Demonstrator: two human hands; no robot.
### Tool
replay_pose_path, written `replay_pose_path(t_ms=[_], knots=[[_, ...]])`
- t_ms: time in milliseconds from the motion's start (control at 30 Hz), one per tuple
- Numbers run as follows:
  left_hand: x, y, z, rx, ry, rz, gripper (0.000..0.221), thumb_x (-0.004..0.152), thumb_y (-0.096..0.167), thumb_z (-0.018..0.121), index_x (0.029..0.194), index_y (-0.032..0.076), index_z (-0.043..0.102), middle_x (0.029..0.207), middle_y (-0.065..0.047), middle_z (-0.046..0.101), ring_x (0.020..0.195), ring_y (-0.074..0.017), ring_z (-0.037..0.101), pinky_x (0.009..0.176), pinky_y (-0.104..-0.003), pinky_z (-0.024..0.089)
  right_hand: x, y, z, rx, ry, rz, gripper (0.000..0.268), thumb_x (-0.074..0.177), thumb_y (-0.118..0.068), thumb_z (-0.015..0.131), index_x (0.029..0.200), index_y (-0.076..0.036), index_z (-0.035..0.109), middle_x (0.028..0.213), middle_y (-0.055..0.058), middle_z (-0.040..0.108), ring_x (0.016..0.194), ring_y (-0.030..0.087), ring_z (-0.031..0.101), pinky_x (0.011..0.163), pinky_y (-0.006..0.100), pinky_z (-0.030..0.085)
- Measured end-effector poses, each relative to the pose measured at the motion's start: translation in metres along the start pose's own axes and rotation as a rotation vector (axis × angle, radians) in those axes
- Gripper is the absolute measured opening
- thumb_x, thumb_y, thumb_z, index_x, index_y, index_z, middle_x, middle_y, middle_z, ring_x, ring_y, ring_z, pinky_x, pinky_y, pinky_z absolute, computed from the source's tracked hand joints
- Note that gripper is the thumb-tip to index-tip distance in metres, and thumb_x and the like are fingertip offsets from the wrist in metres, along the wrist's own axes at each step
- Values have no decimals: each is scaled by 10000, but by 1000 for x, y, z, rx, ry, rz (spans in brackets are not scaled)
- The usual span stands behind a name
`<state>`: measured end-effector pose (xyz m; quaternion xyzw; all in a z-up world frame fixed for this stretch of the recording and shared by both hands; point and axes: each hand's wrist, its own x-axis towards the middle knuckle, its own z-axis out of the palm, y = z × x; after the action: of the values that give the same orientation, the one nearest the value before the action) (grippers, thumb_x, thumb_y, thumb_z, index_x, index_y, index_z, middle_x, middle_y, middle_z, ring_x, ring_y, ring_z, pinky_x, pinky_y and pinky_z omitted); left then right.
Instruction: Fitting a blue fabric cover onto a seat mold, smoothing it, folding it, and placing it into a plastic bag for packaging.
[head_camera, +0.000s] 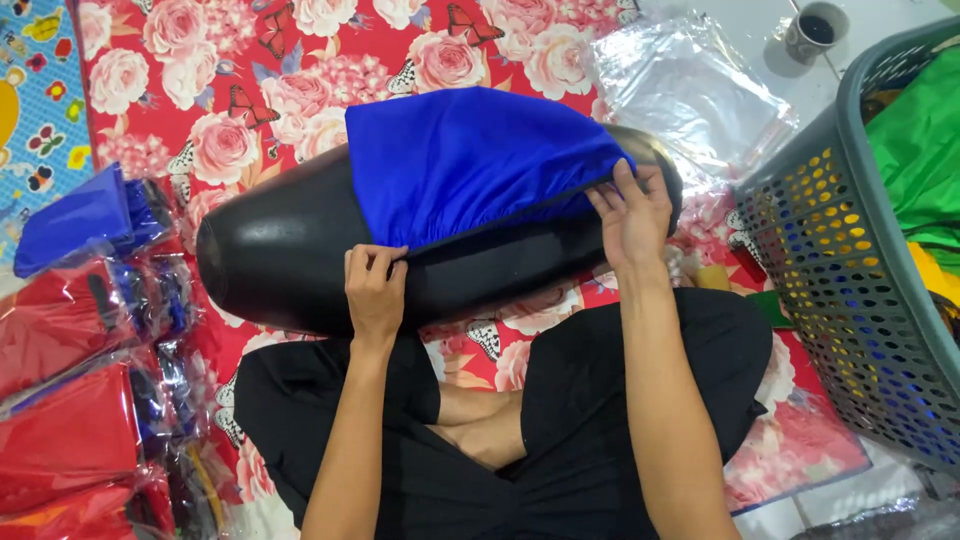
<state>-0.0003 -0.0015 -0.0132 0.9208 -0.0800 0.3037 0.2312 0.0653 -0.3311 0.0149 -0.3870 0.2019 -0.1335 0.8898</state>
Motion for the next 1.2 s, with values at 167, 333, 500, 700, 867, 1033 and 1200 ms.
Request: replay_pose_path(t_ms=[167,333,500,700,867,1033,1200], knots=[[-1,0,4,-18,22,32,287,818,-101,774,928,153,701,916,43,511,858,-153,586,734,-246,545,8,4,-17,217,-9,129,236,953,-106,754,836,-104,549,915,105,621,1025,321,690,1053,625,559],[0,2,5,-6,26,75,286,809,-101,792,972,123,720,931,15,526,874,-174,596,744,-260,556,12,16,-25,186,1,34,269,989,-121,707,835,-102,487,887,91,563,973,284,653,1031,638,574],[6,7,-5,-69,32,129,330,849,-60,800,1125,108,734,975,-18,571,900,-190,611,760,-283,570,17,12,-47,-654,246,-156,182,905,-166,801,840,-40,687,812,91,593,677,118,649,564,254,638],[-4,1,1,-152,47,-14,274,828,-73,855,1029,64,729,912,-28,598,773,-167,649,620,-228,591,17,5,-51,-567,270,4,266,784,-110,870,919,37,694,729,118,591,587,144,661,517,267,663],[0,13,0,-201,53,-55,262,826,-123,832,1017,15,717,904,-67,608,774,-203,680,626,-249,600,35,17,-69,-679,309,38,228,803,-191,837,889,-14,723,841,203,651,625,181,741,579,326,634],[0,14,4,-176,79,-85,259,826,-131,800,1012,40,743,920,-41,605,786,-170,676,644,-212,614,34,14,-67,-631,276,57,234,822,-164,830,907,13,703,920,307,667,755,290,780,656,387,645],[3,24,-5,-182,34,-58,327,793,-146,815,1063,21,737,953,-69,593,826,-217,683,677,-254,629,32,18,-66,-475,243,-12,248,845,-65,796,912,94,618,820,297,645,738,342,761,683,414,702]])
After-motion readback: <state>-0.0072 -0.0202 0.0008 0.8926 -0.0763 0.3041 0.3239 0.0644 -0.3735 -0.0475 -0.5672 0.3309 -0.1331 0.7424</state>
